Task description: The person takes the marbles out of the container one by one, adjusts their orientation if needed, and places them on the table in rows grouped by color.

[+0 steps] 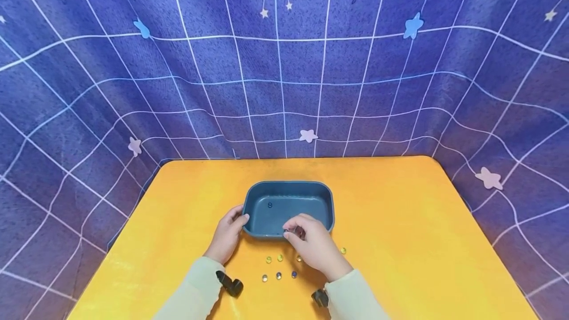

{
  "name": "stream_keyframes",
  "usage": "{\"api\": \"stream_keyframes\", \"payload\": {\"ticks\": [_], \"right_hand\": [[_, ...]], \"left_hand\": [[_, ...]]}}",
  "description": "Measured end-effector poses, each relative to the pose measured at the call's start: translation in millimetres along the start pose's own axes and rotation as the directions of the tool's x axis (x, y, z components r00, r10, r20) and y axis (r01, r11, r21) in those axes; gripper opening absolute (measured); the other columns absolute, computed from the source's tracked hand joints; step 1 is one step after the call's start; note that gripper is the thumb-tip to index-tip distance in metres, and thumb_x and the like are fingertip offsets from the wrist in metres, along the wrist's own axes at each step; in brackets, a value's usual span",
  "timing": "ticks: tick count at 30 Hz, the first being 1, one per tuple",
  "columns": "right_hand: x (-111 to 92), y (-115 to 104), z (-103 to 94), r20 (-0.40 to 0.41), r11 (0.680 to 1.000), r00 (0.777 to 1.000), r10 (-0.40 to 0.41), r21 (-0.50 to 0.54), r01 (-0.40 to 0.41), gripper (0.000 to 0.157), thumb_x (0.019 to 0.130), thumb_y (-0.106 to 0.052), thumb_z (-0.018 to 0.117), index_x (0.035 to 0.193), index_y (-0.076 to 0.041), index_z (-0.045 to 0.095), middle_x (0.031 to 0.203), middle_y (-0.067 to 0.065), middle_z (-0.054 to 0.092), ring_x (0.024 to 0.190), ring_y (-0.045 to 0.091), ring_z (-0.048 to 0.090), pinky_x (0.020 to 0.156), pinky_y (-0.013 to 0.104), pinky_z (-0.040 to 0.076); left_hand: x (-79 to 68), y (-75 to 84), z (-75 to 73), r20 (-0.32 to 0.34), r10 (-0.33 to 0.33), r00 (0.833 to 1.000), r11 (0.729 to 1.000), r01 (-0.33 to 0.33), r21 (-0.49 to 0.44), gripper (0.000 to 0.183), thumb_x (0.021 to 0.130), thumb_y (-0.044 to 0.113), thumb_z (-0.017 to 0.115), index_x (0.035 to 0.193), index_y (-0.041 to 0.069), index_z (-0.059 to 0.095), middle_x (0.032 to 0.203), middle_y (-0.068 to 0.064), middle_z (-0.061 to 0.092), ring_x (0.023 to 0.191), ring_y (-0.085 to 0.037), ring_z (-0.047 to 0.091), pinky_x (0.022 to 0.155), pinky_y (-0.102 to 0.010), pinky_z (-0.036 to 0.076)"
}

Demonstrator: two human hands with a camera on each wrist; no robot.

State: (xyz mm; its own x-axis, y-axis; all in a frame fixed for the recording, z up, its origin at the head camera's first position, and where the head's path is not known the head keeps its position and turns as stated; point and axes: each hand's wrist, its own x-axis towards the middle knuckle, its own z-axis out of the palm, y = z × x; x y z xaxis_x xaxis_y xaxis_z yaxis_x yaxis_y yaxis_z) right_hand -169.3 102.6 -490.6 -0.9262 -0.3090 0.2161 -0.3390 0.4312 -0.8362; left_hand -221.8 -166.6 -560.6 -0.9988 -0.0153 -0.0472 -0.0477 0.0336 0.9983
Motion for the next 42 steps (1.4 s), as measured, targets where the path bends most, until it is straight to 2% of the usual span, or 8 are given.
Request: {"api": "stream_keyframes", "payload": {"ticks": [5, 10, 13, 20, 28, 35, 42], "right_hand": [[-16, 4, -2.2, -0.019, 0.999, 0.999, -0.036, -0.006, 0.036, 0.012, 0.096, -0.014, 0.074, 0.102, -0.024, 0.073, 0.093, -0.013, 0.062, 0.082, 0.011, 0.057, 0.073, 0.026, 0.052], [-33, 10, -3.4, -0.007, 0.997, 0.998, -0.062, -0.043, 0.062, 0.017, 0.096, -0.014, 0.075, 0.102, -0.029, 0.071, 0.092, -0.016, 0.06, 0.082, 0.008, 0.056, 0.072, 0.026, 0.052], [-42, 13, -2.7, -0.002, 0.996, 0.998, -0.059, -0.067, 0.058, 0.018, 0.095, -0.013, 0.075, 0.101, -0.029, 0.071, 0.09, -0.016, 0.058, 0.08, 0.007, 0.054, 0.07, 0.026, 0.05], [-59, 19, 2.0, 0.049, 0.998, 0.998, -0.025, -0.059, 0.028, 0.01, 0.094, -0.011, 0.076, 0.101, -0.019, 0.073, 0.091, -0.016, 0.059, 0.08, 0.006, 0.056, 0.07, 0.024, 0.051], [-71, 28, 2.3, 0.115, 0.999, 0.993, -0.002, -0.045, 0.008, 0.01, 0.096, -0.013, 0.074, 0.101, -0.021, 0.073, 0.089, -0.015, 0.059, 0.079, 0.005, 0.055, 0.068, 0.023, 0.051], [-72, 35, 0.7, 0.169, 0.997, 0.983, 0.077, -0.006, -0.077, 0.004, 0.098, -0.02, 0.073, 0.102, -0.021, 0.073, 0.087, -0.012, 0.061, 0.078, 0.007, 0.057, 0.067, 0.024, 0.051], [-71, 40, 1.4, 0.167, 0.989, 0.975, 0.148, -0.025, -0.146, 0.004, 0.093, -0.021, 0.078, 0.094, -0.021, 0.074, 0.083, -0.012, 0.062, 0.074, 0.006, 0.057, 0.064, 0.024, 0.051]], "left_hand": [[0.4, 0.5, 1.3, 0.003, 0.001, 1.0, 1.0, -0.001, 0.004, 0.043, 0.104, 0.026, 0.064, 0.144, 0.011, 0.058, 0.142, -0.008, 0.061, 0.134, -0.022, 0.055, 0.114, -0.041, 0.041], [0.0, 0.5, 2.3, 0.0, 0.002, 1.0, 1.0, -0.002, 0.007, 0.044, 0.104, 0.025, 0.063, 0.145, 0.01, 0.057, 0.143, -0.01, 0.06, 0.134, -0.023, 0.055, 0.115, -0.042, 0.041], [0.4, 1.6, 2.2, 0.002, 0.004, 1.0, 1.0, -0.004, 0.011, 0.044, 0.104, 0.026, 0.063, 0.145, 0.01, 0.056, 0.144, -0.01, 0.059, 0.134, -0.023, 0.055, 0.115, -0.043, 0.041], [-0.1, 3.3, 0.3, -0.001, -0.008, 1.0, 1.0, 0.008, 0.022, 0.046, 0.104, 0.028, 0.063, 0.146, 0.012, 0.055, 0.145, -0.009, 0.059, 0.135, -0.022, 0.054, 0.115, -0.044, 0.04], [-0.1, 2.6, -0.6, 0.003, -0.014, 1.0, 0.999, 0.014, 0.038, 0.047, 0.104, 0.03, 0.063, 0.147, 0.011, 0.055, 0.146, -0.008, 0.058, 0.137, -0.023, 0.052, 0.116, -0.044, 0.039], [1.1, 1.0, -0.9, -0.01, -0.019, 1.0, 0.999, 0.02, 0.049, 0.044, 0.104, 0.029, 0.063, 0.145, 0.014, 0.057, 0.144, -0.004, 0.059, 0.137, -0.02, 0.052, 0.115, -0.042, 0.04], [0.3, 0.9, -0.6, -0.011, -0.03, 0.999, 0.998, 0.031, 0.053, 0.044, 0.104, 0.03, 0.063, 0.145, 0.015, 0.058, 0.144, -0.002, 0.06, 0.136, -0.019, 0.053, 0.115, -0.042, 0.041]]}}
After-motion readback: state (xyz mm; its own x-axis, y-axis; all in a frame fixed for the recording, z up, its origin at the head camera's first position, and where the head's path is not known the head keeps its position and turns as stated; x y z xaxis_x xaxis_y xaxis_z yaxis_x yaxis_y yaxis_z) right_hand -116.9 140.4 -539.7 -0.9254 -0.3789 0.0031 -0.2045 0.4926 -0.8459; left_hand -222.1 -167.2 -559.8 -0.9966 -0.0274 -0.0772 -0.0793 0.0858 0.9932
